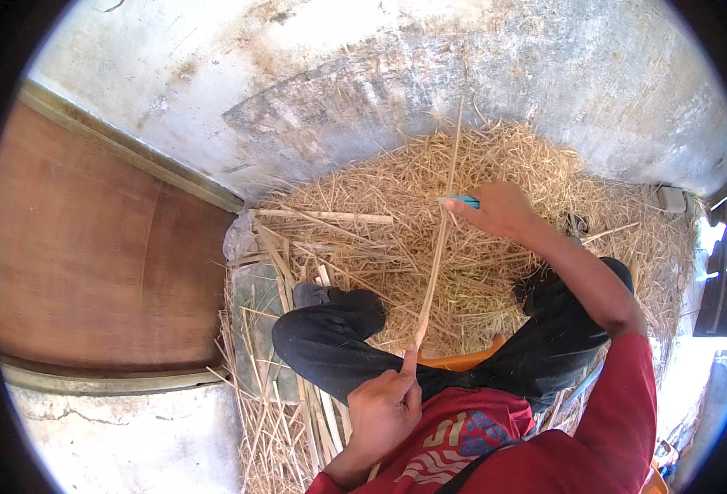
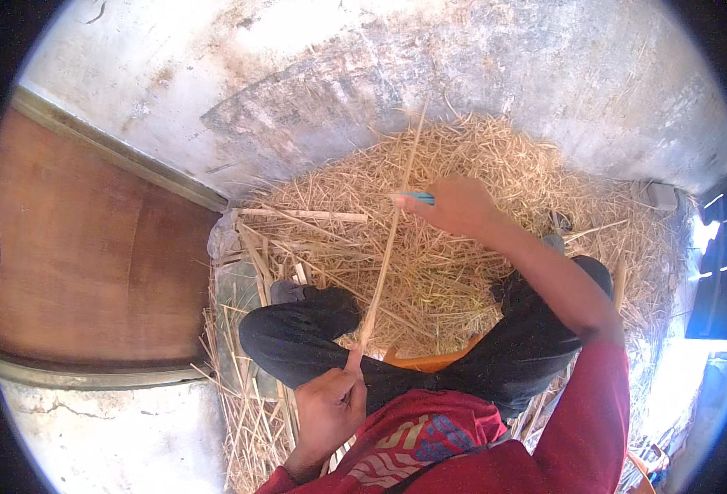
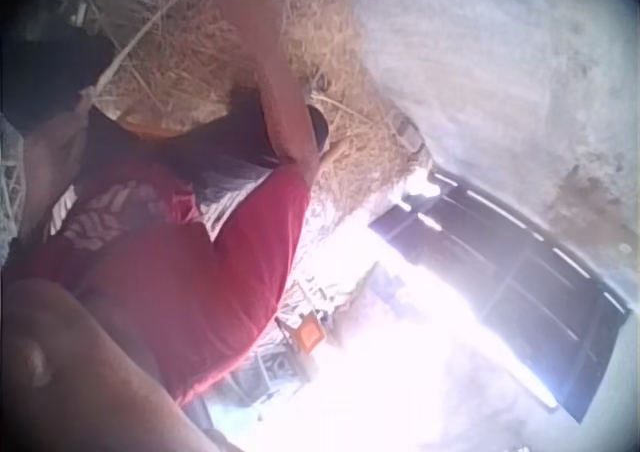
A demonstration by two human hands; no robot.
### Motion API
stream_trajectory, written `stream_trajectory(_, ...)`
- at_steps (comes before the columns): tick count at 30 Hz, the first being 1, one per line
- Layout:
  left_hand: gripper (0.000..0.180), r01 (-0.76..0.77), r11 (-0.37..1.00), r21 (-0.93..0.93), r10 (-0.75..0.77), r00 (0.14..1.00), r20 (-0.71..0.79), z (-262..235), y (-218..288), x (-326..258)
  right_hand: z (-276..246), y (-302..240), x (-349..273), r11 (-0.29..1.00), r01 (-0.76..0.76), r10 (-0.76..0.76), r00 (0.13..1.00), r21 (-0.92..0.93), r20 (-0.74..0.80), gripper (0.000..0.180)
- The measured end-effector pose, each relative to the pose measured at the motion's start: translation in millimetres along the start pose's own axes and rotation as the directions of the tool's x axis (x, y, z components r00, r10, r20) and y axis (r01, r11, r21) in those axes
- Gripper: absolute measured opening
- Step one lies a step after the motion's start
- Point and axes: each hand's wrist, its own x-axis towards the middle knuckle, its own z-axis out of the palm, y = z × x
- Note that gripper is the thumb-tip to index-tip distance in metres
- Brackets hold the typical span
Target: The person sits cross-legged on a pile of straw and uses a small blue knife to peel the bark off a long, thin wooden stick. They hold the stick with their left hand and scrape downwards with the knife in their right hand, repeating the motion along the length of the stick.
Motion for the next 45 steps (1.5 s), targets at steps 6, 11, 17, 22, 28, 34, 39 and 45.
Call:
stream_trajectory(6,0.046,-0.008,0.996,0.093,0.013,0.998,-0.057,-5,-2,8,12,-5,-10,0.975,0.213,-0.216,0.975,-0.063,-0.055,0.085)
stream_trajectory(11,0.033,0.012,0.999,0.038,-0.008,0.996,-0.087,-3,0,17,-10,12,6,0.974,0.146,-0.180,0.964,-0.175,-0.194,0.075)
stream_trajectory(17,0.033,-0.032,0.999,-0.003,0.032,0.997,-0.073,1,0,14,-26,48,32,0.981,-0.165,0.129,0.949,-0.106,-0.288,0.081)
stream_trajectory(22,0.031,0.050,0.996,-0.080,-0.052,0.998,-0.024,0,1,-6,-21,46,28,0.962,-0.265,0.257,0.960,-0.065,-0.109,0.089)
stream_trajectory(28,0.035,0.081,0.992,-0.092,-0.090,0.990,-0.105,0,-6,-5,-9,9,7,0.983,0.123,-0.143,0.979,-0.137,-0.148,0.078)
stream_trajectory(34,0.036,0.074,0.996,-0.056,-0.079,0.991,-0.104,-1,-8,3,-6,13,14,0.976,0.128,-0.158,0.973,-0.179,-0.169,0.084)
stream_trajectory(39,0.035,0.073,0.990,-0.121,-0.081,0.995,-0.066,2,-5,-12,-20,45,35,0.973,-0.204,0.183,0.967,-0.106,-0.175,0.087)
stream_trajectory(45,0.035,0.064,0.993,-0.099,-0.068,0.997,-0.047,-2,-2,-21,-18,39,33,0.987,-0.159,0.158,0.976,0.005,-0.150,0.090)
